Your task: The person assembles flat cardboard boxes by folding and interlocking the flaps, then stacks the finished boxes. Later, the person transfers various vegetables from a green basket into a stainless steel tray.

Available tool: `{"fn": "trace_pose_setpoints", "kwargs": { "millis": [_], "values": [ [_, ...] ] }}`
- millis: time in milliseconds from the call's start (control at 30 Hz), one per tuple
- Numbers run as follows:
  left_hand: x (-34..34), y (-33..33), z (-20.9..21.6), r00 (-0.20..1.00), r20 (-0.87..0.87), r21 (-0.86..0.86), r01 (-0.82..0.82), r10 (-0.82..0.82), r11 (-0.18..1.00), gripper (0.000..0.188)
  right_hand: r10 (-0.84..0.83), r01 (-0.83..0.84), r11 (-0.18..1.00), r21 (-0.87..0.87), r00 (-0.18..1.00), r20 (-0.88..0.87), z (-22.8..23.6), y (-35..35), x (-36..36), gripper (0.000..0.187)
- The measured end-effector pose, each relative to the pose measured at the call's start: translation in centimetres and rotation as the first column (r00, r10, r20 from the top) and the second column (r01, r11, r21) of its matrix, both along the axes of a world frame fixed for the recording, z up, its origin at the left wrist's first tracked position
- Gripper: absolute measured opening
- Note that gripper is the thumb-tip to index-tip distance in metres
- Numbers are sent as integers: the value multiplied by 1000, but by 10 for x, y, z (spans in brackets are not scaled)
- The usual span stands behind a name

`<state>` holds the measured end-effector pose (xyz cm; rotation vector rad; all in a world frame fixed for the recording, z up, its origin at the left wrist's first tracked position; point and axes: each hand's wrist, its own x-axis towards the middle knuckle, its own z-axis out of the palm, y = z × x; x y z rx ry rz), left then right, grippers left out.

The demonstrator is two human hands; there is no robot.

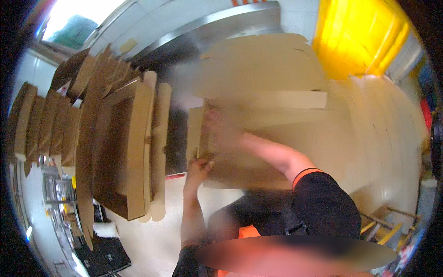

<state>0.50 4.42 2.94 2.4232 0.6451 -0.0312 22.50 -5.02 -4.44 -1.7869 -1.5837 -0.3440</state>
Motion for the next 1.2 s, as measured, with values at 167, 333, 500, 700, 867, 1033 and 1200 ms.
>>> {"fn": "trace_pose_setpoints", "kwargs": {
  "millis": [167,333,500,700,867,1033,1200],
  "values": [
    [40,-43,23,970,151,684,35,-189,728,36,-882,884,456,-99,464,85,-4,-183,117,62],
    [138,-183,43,694,-153,-96,698,-703,710,52,-834,786,486,-382,548,65,36,-303,155,47],
    [150,-328,28,148,-125,-35,988,-981,153,65,-721,611,537,-581,691,60,59,-299,138,35],
    [159,-355,7,256,-149,-153,948,-955,278,43,-659,497,723,-479,704,-265,54,-315,108,41],
    [180,-297,0,677,-50,-676,518,-734,525,40,-601,388,781,-489,679,-422,55,-334,91,49],
    [183,-277,-14,661,-18,-184,736,-750,652,80,-557,286,824,-488,562,-611,53,-343,90,54],
    [197,-278,-13,555,118,387,738,-824,553,98,-468,249,883,-397,504,-726,48,-349,102,56]
  ]
}}
